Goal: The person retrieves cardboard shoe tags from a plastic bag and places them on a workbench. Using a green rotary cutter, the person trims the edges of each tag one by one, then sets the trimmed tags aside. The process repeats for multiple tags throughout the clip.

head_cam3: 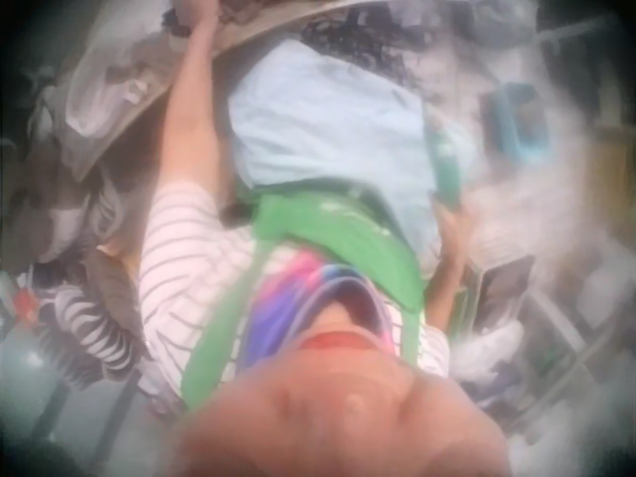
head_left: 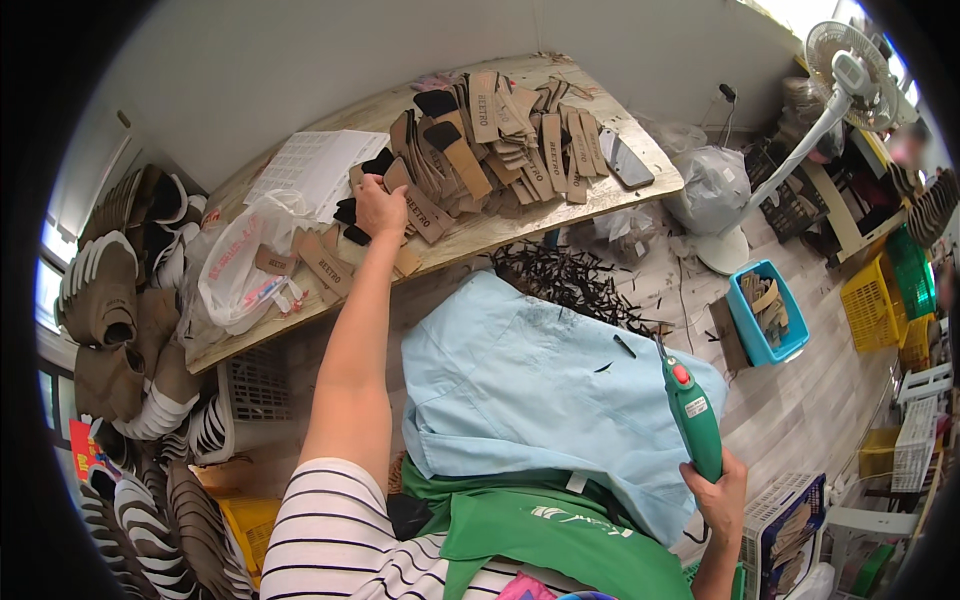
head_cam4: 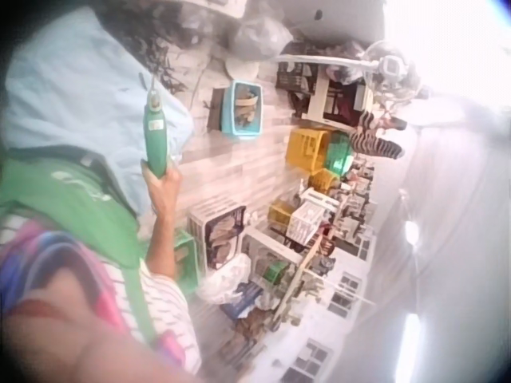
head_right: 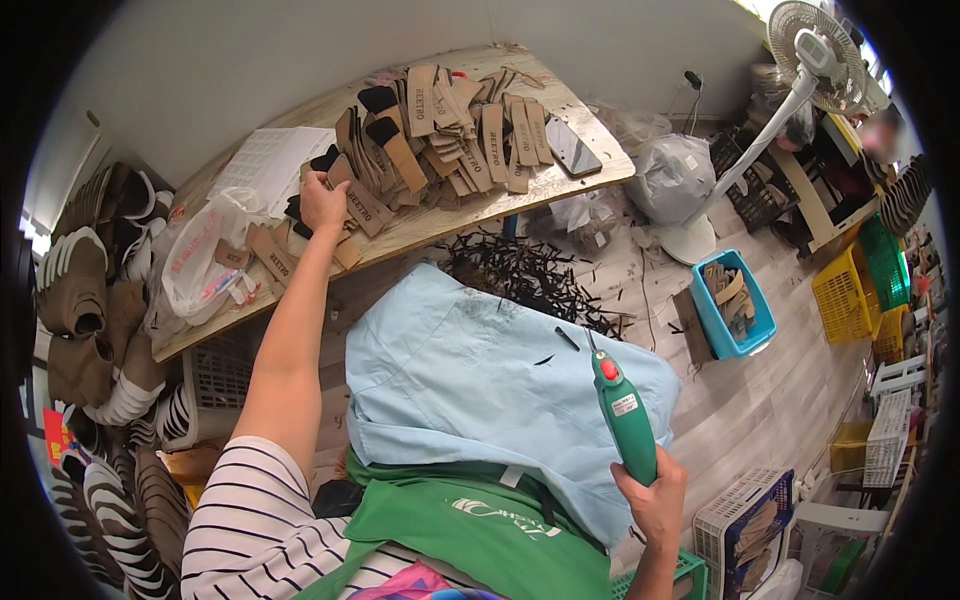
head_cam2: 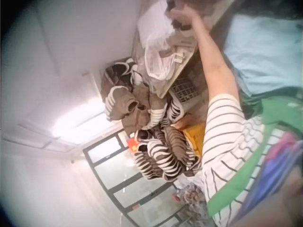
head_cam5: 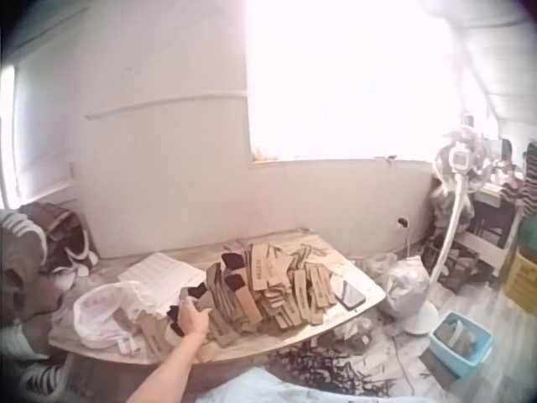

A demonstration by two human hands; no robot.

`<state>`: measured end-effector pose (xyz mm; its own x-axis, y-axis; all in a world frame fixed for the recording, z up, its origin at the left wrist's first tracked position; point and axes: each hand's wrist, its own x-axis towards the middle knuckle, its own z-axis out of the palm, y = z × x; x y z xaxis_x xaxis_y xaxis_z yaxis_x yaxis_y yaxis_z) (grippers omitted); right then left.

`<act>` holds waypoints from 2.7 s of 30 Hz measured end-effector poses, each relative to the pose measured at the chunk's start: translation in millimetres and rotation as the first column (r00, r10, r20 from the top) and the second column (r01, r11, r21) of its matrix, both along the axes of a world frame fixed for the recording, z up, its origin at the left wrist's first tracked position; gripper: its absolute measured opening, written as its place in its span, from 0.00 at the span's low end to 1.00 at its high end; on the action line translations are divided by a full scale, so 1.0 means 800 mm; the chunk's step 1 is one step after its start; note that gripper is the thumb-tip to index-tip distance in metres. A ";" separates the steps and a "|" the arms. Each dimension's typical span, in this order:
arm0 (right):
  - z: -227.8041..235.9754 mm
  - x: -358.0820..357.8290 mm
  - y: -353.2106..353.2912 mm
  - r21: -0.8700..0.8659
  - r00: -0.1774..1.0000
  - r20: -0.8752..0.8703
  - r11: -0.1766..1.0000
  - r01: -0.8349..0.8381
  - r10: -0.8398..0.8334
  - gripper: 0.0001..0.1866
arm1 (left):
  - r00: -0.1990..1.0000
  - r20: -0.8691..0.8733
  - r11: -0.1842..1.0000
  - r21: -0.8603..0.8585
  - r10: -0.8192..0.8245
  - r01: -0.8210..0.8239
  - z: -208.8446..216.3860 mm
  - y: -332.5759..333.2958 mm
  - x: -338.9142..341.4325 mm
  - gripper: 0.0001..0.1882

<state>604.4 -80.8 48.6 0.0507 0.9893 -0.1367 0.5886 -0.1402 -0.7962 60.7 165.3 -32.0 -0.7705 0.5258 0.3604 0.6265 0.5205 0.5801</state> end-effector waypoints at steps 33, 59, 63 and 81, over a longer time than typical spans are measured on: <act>0.028 -0.032 -0.004 0.219 0.998 -0.025 0.974 -0.049 0.056 0.12 | -0.032 0.520 0.481 0.811 -0.854 0.333 0.083 -0.149 0.405 0.10; 0.028 -0.043 0.013 0.174 0.984 -0.178 0.983 0.058 -0.026 0.12 | -0.191 0.506 0.365 0.792 -0.841 0.489 0.065 -0.179 0.426 0.07; 0.034 -0.033 0.014 0.122 0.985 -0.173 0.991 0.047 -0.026 0.11 | -0.222 0.529 0.413 0.812 -0.819 0.413 0.063 -0.175 0.413 0.08; 0.047 -0.010 0.004 0.047 0.993 -0.083 0.995 -0.084 0.088 0.13 | -0.357 0.585 0.182 0.667 -0.729 0.722 0.082 -0.156 0.353 0.09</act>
